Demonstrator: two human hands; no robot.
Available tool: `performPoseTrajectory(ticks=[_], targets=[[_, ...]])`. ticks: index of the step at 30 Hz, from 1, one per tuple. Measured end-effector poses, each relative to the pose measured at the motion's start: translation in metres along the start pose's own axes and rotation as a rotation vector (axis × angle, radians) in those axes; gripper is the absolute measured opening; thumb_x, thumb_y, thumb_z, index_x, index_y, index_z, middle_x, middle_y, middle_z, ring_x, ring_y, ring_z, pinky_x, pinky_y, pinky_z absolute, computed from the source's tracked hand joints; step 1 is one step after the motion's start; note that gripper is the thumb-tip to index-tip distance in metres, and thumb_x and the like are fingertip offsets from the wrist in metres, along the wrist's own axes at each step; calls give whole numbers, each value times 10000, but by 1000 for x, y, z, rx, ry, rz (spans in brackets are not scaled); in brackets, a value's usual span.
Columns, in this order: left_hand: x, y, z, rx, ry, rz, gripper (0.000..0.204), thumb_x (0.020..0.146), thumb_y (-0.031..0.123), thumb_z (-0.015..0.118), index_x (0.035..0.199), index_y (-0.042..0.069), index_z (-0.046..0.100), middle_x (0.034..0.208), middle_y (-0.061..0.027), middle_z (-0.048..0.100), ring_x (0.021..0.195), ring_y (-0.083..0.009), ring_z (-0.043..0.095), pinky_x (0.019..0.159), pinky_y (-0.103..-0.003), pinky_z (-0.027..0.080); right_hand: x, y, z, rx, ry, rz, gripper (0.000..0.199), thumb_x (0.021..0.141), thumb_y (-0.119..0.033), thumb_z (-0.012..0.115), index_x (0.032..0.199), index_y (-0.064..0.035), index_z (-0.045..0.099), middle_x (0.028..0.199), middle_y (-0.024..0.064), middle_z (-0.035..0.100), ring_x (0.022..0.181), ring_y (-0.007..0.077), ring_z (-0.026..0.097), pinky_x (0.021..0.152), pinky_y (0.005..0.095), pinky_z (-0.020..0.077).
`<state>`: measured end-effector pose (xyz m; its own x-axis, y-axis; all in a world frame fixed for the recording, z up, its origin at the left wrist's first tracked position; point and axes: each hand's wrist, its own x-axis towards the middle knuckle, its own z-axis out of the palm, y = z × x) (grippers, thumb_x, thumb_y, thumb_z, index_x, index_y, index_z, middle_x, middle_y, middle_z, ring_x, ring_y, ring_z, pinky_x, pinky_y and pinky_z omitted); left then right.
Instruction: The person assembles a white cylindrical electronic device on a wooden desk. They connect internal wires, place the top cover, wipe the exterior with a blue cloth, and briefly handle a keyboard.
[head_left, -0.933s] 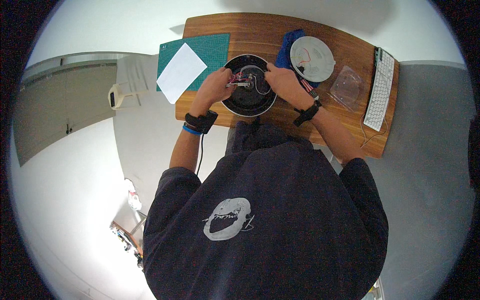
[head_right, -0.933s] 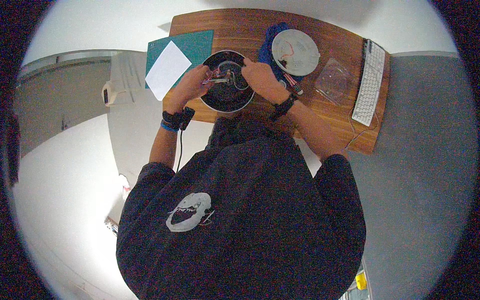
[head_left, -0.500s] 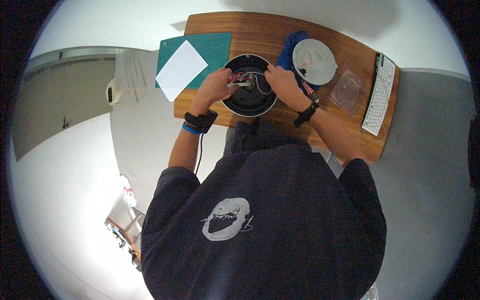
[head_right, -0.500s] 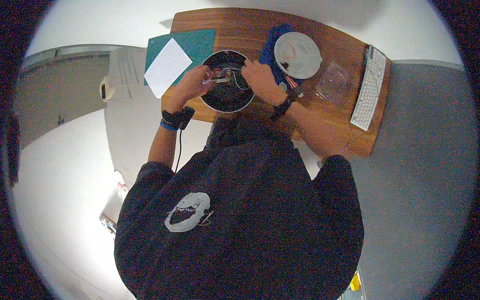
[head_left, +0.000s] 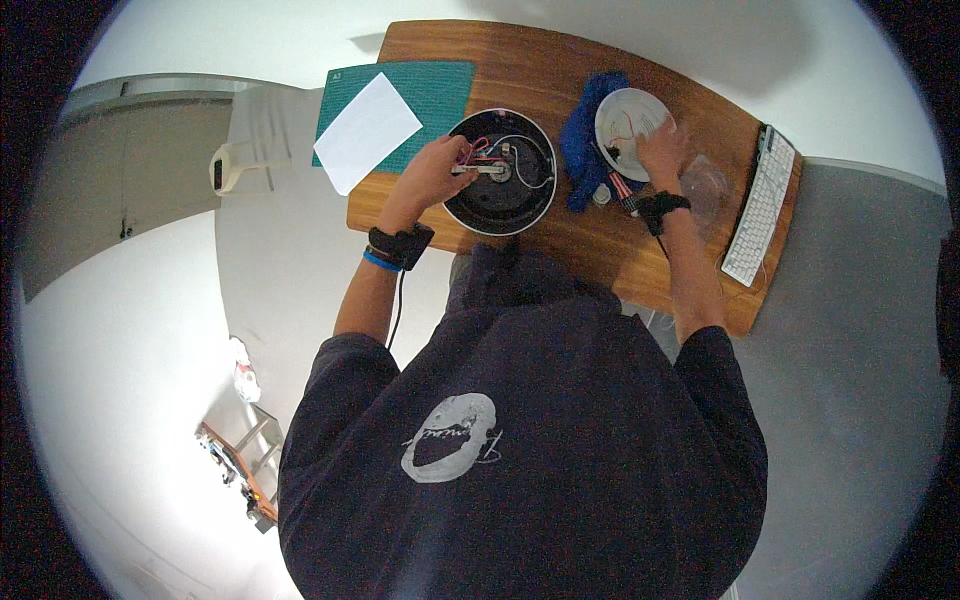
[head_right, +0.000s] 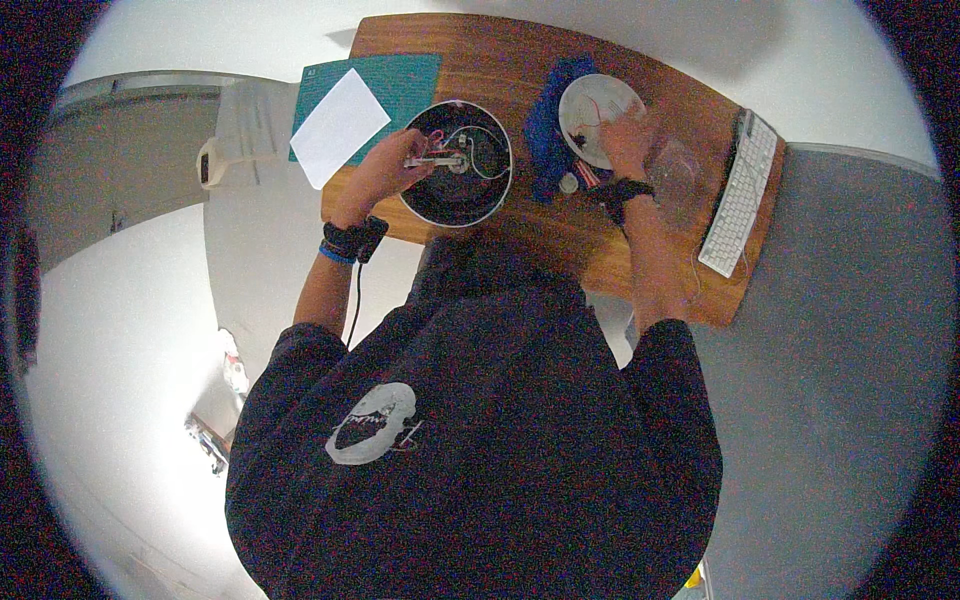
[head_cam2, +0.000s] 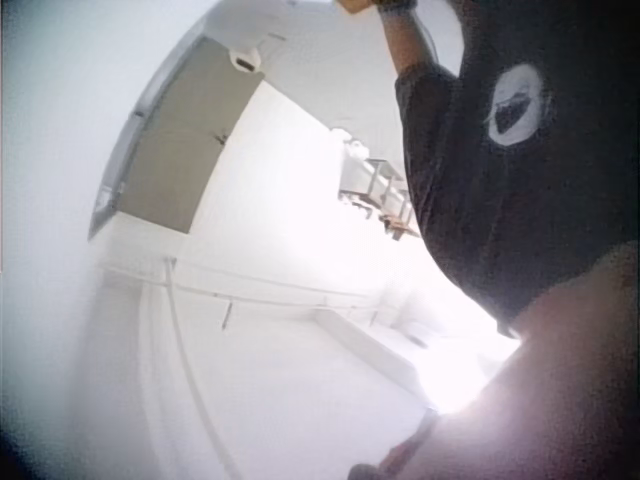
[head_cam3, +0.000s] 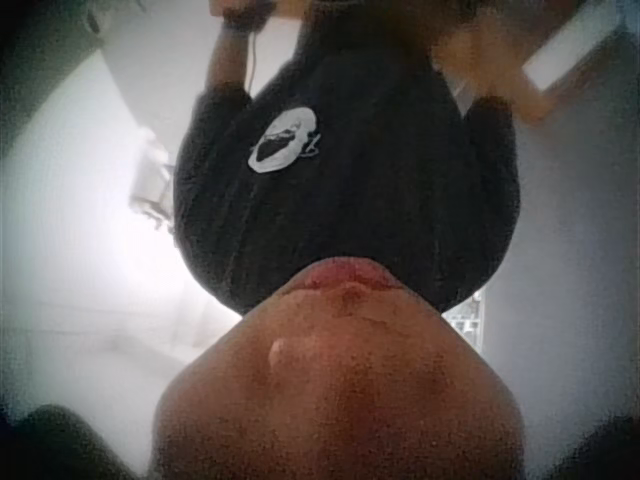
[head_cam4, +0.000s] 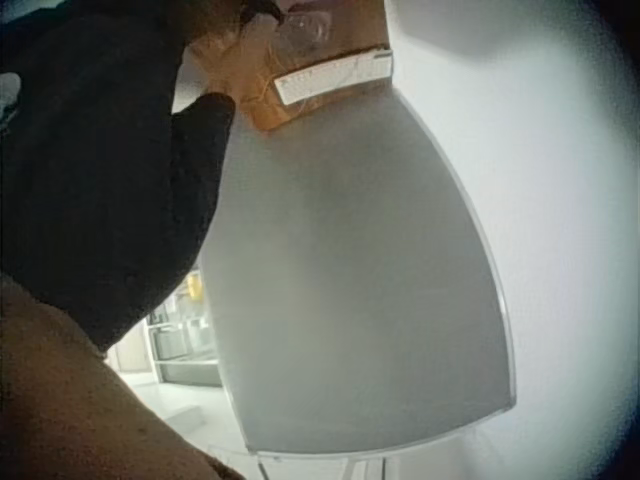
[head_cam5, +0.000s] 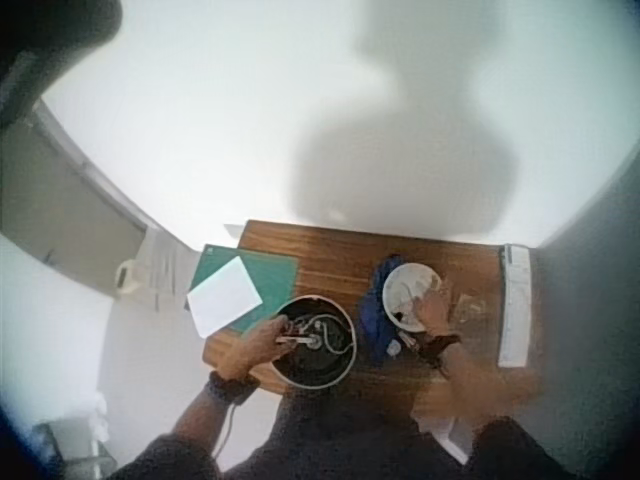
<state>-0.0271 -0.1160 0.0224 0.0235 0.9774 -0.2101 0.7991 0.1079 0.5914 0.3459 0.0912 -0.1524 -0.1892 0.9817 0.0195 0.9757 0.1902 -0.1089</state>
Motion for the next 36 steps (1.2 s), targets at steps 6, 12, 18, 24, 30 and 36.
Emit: performPoseTrajectory(ticks=[6, 12, 18, 24, 30, 36], targets=[[-12, -18, 2, -2, 29, -20, 389, 813, 183, 836, 1112, 34, 636, 1119, -186, 650, 1054, -387, 644, 879, -464, 535, 4, 38, 17, 165, -235, 260, 747, 839, -327, 767, 1413, 47, 470, 1406, 317, 557, 1299, 457, 558, 1058, 555, 474], [-2, -26, 2, -40, 3, 32, 467, 875, 249, 807, 1243, 7, 652, 1194, -191, 655, 1107, -371, 647, 944, -436, 535, 24, 75, 40, 324, -252, 270, 459, 894, -270, 702, 1236, 25, 622, 1115, 306, 685, 1120, 448, 663, 972, 523, 506], [-12, -20, -10, -153, 39, -56, 417, 957, 251, 729, 1284, 2, 657, 1235, -201, 679, 1102, -357, 673, 943, -424, 546, 5, -29, -99, 756, -9, -21, 357, 949, -123, 612, 1285, -19, 556, 1186, 285, 635, 1151, 476, 633, 971, 534, 514], [-11, -20, -18, -204, 132, -34, 351, 1044, 225, 627, 1345, 44, 633, 1271, -174, 683, 1154, -281, 663, 991, -386, 530, -34, -106, -186, 948, 145, -452, 515, 818, -6, 682, 1317, -57, 566, 1285, 198, 599, 1207, 430, 587, 1053, 493, 471], [-14, -43, -7, -684, 295, -302, 640, 1124, 496, 300, 1448, -2, 539, 1403, -217, 595, 1298, -301, 560, 1105, -393, 414, -83, -156, -159, 688, -22, -1159, 672, 763, -20, 772, 1395, -161, 594, 1338, 84, 592, 1315, 311, 522, 1178, 501, 350], [-30, -10, -33, -652, 325, -480, 752, 1084, 582, 394, 1514, -31, 461, 1517, -227, 512, 1403, -348, 485, 1194, -435, 340, -106, -165, -136, 551, -170, -1228, 617, 733, -227, 869, 1305, -286, 645, 1513, 64, 456, 1457, 315, 384, 1204, 547, 320]])
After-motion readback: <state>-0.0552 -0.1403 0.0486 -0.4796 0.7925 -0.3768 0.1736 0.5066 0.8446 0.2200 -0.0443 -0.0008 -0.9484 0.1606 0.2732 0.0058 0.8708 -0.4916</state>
